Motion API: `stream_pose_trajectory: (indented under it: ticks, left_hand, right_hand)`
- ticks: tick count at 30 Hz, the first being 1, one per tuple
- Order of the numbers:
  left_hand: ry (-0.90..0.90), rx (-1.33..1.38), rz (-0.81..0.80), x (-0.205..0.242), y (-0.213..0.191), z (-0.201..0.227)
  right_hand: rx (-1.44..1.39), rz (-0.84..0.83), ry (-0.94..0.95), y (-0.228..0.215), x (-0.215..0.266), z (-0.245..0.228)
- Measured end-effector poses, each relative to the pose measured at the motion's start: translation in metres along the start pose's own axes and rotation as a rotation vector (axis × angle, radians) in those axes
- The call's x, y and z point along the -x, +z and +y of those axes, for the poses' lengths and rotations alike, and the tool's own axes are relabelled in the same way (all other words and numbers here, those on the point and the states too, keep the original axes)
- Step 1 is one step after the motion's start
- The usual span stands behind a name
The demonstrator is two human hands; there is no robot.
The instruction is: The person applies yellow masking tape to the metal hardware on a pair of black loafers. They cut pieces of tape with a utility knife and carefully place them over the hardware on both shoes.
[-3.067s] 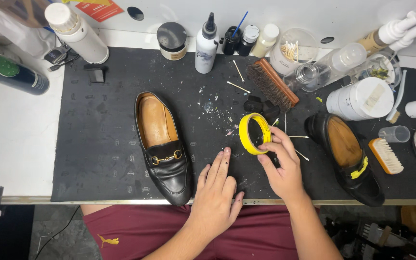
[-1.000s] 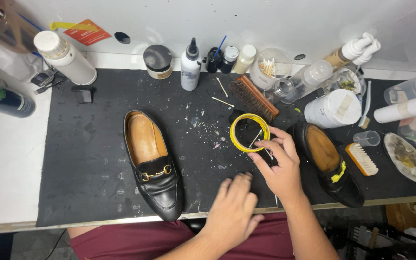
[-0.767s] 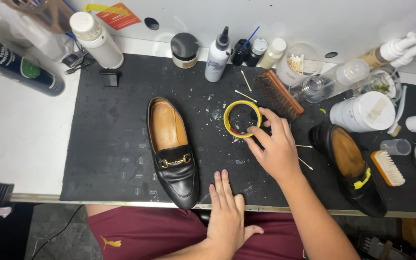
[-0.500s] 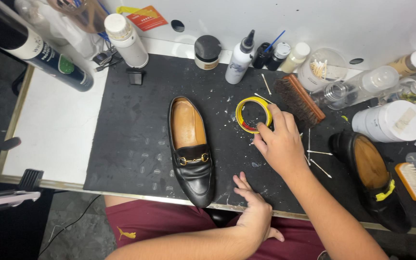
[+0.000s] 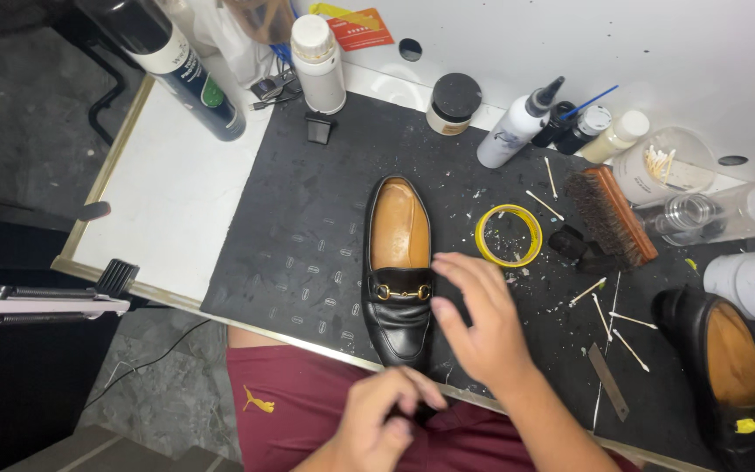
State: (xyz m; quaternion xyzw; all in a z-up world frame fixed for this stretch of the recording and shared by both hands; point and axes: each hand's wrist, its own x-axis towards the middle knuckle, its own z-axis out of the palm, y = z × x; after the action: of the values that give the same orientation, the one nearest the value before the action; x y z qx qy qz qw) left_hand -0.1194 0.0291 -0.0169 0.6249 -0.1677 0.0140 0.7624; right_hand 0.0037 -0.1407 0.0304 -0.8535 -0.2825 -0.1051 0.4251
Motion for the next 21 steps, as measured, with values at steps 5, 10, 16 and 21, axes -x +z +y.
stream_pose_trajectory:
  ticks: [5,10,16,21]
  left_hand:
    - [-0.086,0.044,0.579,0.011,-0.04,-0.024]
    - [-0.15,0.319,0.583,-0.013,-0.053,-0.028]
    - [0.059,0.428,0.533,-0.054,-0.022,-0.017]
    - [0.176,0.423,0.458,-0.062,0.007,-0.001]
  right_hand:
    - [0.013,-0.085,0.019,0.055,-0.025,-0.011]
    - [-0.471,0.13,0.428,0.062,-0.009,0.024]
    - [-1.28,0.184,0.518,0.011,0.03,0.062]
    - [-1.398,0.492,0.927,-0.01,0.043,0.043]
